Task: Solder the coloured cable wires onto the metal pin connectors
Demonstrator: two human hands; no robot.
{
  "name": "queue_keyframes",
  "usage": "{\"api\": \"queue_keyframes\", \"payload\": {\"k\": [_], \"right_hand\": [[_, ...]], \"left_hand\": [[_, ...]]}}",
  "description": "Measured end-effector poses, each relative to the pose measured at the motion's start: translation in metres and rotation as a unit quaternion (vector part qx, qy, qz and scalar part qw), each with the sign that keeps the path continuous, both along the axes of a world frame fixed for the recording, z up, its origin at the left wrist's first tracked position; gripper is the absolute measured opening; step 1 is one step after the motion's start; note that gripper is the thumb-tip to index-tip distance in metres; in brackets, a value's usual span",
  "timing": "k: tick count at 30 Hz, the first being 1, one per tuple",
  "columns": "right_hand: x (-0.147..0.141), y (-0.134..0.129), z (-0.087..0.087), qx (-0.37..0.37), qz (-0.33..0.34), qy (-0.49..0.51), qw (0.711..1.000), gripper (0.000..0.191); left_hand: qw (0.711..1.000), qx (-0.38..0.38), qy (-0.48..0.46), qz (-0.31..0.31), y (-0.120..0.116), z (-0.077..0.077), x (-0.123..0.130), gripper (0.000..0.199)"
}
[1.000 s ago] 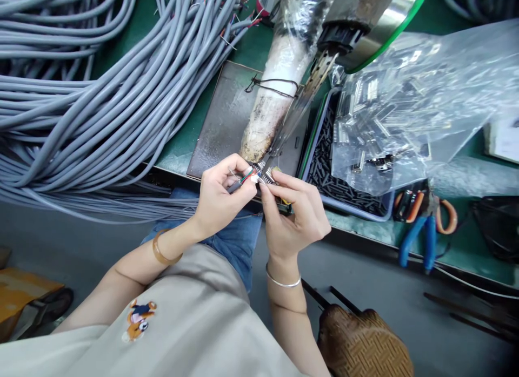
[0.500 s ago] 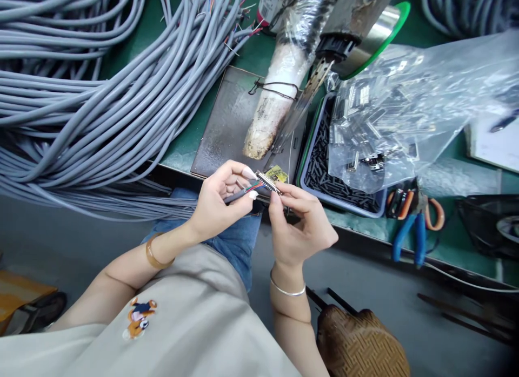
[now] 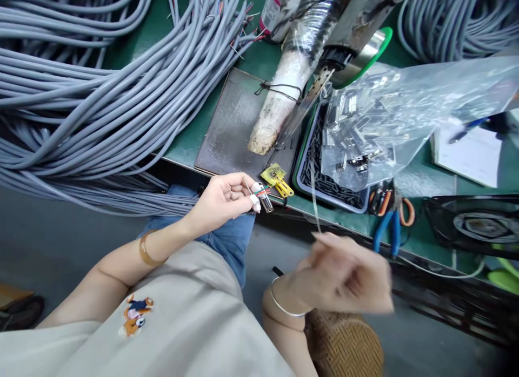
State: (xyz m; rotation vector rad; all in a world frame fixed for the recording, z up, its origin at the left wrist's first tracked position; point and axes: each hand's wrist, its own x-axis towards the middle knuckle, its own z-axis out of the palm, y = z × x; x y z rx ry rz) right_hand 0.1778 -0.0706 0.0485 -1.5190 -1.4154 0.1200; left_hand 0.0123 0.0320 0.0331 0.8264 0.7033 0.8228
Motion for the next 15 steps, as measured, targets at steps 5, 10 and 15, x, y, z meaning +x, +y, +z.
{"api": "queue_keyframes", "payload": {"k": [5, 10, 15], "right_hand": [[-0.016, 0.034, -0.005, -0.081, 0.031, 0.04, 0.995, 0.012], [-0.018, 0.045, -0.012, -0.104, 0.066, 0.124, 0.985, 0.009], [-0.016, 0.044, -0.018, -0.115, 0.062, 0.159, 0.979, 0.01]], "left_hand": [[0.999, 0.044, -0.007, -0.004, -0.005, -0.002, 0.002, 0.012], [0.999, 0.037, 0.006, -0.012, -0.008, -0.005, 0.002, 0.015], [0.999, 0.014, 0.027, -0.007, -0.008, -0.005, -0.001, 0.021]]}}
